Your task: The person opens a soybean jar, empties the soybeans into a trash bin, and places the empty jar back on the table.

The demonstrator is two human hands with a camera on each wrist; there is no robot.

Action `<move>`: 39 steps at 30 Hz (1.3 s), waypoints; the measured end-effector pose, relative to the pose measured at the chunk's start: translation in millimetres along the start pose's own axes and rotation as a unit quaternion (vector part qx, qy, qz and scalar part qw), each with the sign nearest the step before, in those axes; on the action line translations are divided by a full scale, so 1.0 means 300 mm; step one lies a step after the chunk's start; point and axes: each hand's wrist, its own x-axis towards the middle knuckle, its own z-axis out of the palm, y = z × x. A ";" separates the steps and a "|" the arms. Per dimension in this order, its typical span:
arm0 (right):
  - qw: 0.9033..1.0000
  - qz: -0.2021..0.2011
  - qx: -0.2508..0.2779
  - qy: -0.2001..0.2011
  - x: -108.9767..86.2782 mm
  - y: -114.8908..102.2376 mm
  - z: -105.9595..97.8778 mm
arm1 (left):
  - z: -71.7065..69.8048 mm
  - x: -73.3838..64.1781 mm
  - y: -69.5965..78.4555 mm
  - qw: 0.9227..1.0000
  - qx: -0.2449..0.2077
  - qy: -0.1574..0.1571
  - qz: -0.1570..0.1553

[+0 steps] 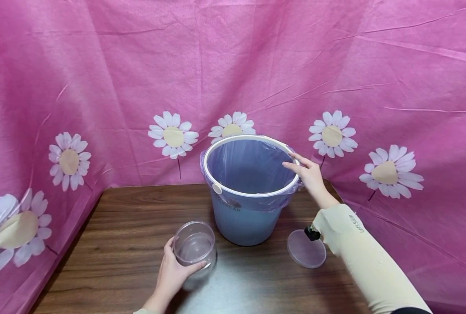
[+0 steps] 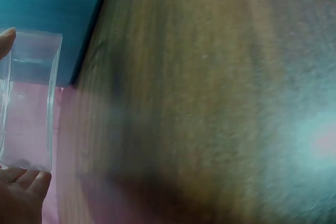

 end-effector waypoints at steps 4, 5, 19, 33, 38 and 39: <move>1.000 0.005 0.002 -0.007 -0.009 -0.010 -0.005 | 0.015 -0.011 -0.009 1.000 -0.002 -0.001 0.001; 1.000 0.007 0.002 -0.009 -0.007 -0.009 -0.006 | 0.018 -0.013 -0.011 1.000 -0.002 0.000 0.001; 1.000 0.001 -0.001 -0.014 0.008 0.008 0.001 | 0.049 -0.023 -0.053 1.000 0.003 0.009 0.001; 1.000 -0.001 -0.004 -0.010 -0.002 0.001 0.008 | 0.069 -0.044 -0.055 1.000 -0.025 0.012 0.014; 0.999 -0.001 -0.020 -0.026 0.001 -0.003 -0.002 | 0.063 -0.042 -0.051 0.999 -0.032 -0.015 0.006; 0.999 -0.002 -0.023 -0.032 0.001 -0.003 -0.006 | 0.060 -0.041 -0.048 0.999 -0.031 -0.022 0.007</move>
